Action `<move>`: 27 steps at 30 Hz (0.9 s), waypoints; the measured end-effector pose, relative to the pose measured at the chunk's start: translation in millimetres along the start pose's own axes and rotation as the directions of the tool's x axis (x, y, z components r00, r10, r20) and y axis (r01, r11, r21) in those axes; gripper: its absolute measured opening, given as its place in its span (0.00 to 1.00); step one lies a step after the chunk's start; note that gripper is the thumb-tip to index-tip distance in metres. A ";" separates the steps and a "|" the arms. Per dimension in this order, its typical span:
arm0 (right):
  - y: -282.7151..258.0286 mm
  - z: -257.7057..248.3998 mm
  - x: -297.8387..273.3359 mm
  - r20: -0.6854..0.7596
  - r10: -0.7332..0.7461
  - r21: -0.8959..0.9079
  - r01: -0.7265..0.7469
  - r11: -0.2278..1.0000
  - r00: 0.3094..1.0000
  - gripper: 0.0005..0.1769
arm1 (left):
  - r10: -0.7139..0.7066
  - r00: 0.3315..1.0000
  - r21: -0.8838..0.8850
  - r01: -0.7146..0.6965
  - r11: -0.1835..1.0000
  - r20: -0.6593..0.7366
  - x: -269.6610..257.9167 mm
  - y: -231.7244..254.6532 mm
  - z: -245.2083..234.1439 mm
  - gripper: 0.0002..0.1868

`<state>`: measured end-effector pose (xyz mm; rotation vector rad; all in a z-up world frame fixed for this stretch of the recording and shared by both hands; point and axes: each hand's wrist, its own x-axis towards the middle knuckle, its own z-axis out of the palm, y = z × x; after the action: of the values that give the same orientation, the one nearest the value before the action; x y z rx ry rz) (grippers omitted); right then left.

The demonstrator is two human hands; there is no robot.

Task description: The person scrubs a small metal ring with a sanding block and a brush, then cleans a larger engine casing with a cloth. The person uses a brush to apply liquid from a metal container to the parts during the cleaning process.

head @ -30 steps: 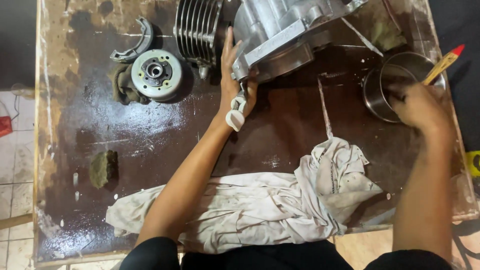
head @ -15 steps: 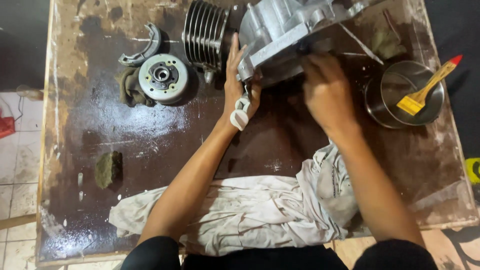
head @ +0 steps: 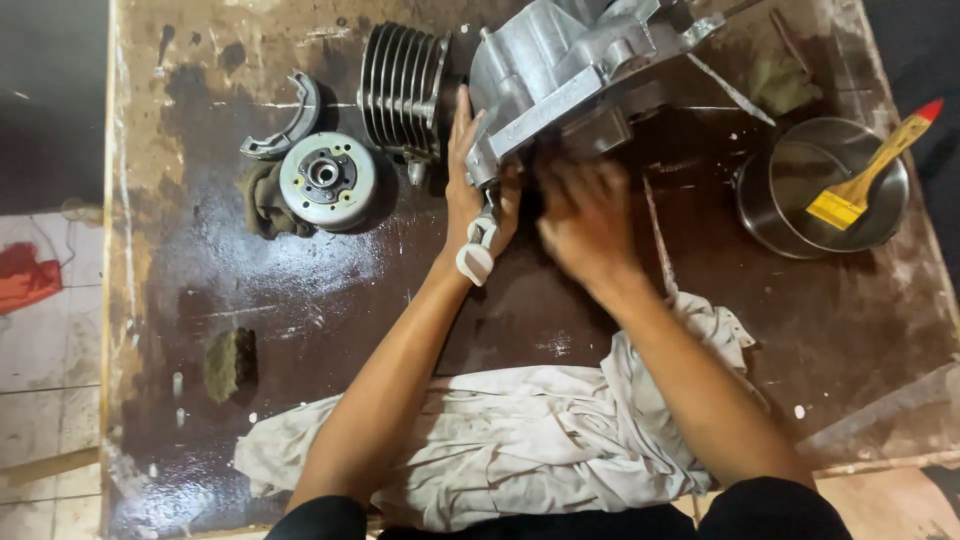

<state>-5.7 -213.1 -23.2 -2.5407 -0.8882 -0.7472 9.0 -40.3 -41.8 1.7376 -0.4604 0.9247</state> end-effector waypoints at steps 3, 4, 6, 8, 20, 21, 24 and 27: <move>13.9 -3.3 -2.0 -0.046 -0.004 -0.262 -0.008 0.965 0.999 0.25 | -0.042 0.999 -0.008 0.042 0.999 0.023 -1.2 -0.7 0.5 0.33; 14.8 9.2 -8.5 -0.041 0.020 -0.221 -0.029 0.975 0.999 0.26 | -0.018 1.000 -0.004 0.018 1.000 0.016 -1.4 -1.7 1.0 0.33; 15.9 8.1 -6.7 -0.035 0.039 -0.180 -0.044 0.983 0.999 0.26 | 0.007 1.000 0.001 -0.007 1.000 0.004 -0.3 -4.1 3.0 0.33; 10.7 -17.2 5.5 0.073 -0.008 0.024 0.006 1.000 0.997 0.19 | 0.007 1.000 0.018 -0.007 1.000 0.029 -2.6 -5.0 1.0 0.33; 3.2 -16.6 9.8 -0.095 0.022 -0.380 -0.057 0.923 0.995 0.29 | -0.078 0.997 -0.053 0.079 0.995 0.023 -6.6 -3.7 3.0 0.28; 3.7 -0.4 1.9 -0.090 0.020 -0.382 -0.053 0.923 0.996 0.29 | -0.081 0.996 -0.056 0.082 0.995 0.019 -6.7 -3.3 1.9 0.28; 11.4 16.9 -8.6 -0.016 -0.040 -0.100 0.038 0.994 0.999 0.30 | -0.027 1.000 -0.076 0.027 0.997 0.011 -5.4 -4.3 6.6 0.29; 14.9 7.4 -3.8 0.023 0.043 -0.283 -0.034 0.958 0.999 0.26 | -0.055 0.998 -0.056 0.055 0.997 0.008 -6.8 -8.6 4.8 0.26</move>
<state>4.2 -222.4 -33.5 -2.8152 -0.7866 -0.8833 12.4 -42.5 -53.0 1.6947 -0.4368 0.8597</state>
